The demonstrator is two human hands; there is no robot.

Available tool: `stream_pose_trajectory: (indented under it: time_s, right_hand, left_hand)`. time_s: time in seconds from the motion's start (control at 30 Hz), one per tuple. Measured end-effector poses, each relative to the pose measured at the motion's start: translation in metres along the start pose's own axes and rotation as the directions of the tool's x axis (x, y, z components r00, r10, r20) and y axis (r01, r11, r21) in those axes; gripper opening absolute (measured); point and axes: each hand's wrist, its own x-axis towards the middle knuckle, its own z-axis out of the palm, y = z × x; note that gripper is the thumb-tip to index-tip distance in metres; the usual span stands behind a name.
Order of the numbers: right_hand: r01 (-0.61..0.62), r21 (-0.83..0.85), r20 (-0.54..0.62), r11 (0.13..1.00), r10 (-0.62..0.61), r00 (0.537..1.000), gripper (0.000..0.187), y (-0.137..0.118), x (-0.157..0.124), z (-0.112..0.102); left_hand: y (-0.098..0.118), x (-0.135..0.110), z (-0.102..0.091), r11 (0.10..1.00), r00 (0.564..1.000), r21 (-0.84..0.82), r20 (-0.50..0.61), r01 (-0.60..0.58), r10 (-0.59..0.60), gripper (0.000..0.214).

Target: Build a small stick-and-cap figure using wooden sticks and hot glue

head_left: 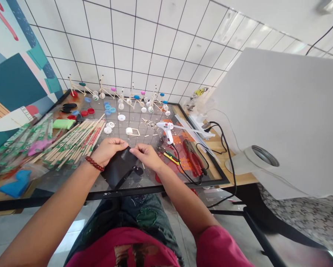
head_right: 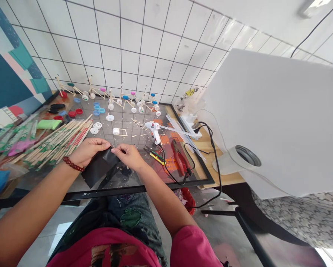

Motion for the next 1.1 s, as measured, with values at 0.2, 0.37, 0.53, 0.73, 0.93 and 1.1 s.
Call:
stream_pose_trajectory:
  time_s: [0.2, 0.37, 0.53, 0.73, 0.93, 1.1]
  right_hand:
    - [-0.001, -0.043, -0.043, 0.999, -0.001, 0.999, 0.055, 0.005, 0.001, -0.003]
    - [0.014, -0.014, -0.056, 1.000, -0.015, 0.998, 0.053, 0.009, 0.001, -0.005]
    - [-0.011, -0.037, -0.048, 0.999, 0.009, 0.999, 0.043, 0.012, 0.001, -0.008]
    - [0.073, -0.176, -0.093, 0.982, -0.091, 0.991, 0.026, 0.007, -0.002, -0.010]
    - [0.094, -0.144, -0.149, 0.985, -0.115, 0.982, 0.032, 0.001, 0.001, -0.009]
    - [0.128, -0.040, -0.313, 0.991, -0.134, 0.940, 0.050, 0.000, 0.000, -0.020]
  left_hand:
    - [-0.002, 0.000, 0.001, 0.999, 0.999, -0.003, 0.011, 0.042, -0.042, 0.040]
    - [-0.003, 0.002, 0.000, 1.000, 1.000, -0.004, 0.012, 0.023, -0.023, 0.040]
    - [-0.005, 0.004, -0.002, 0.999, 0.998, -0.014, -0.047, -0.033, 0.032, 0.046]
    - [-0.002, 0.001, 0.002, 1.000, 0.999, -0.031, -0.054, -0.003, 0.001, 0.041]
    - [0.008, 0.000, 0.002, 0.994, 0.992, -0.092, -0.116, -0.056, 0.045, 0.035]
    - [0.024, 0.002, -0.015, 0.965, 0.963, -0.207, -0.246, -0.163, 0.110, 0.023]
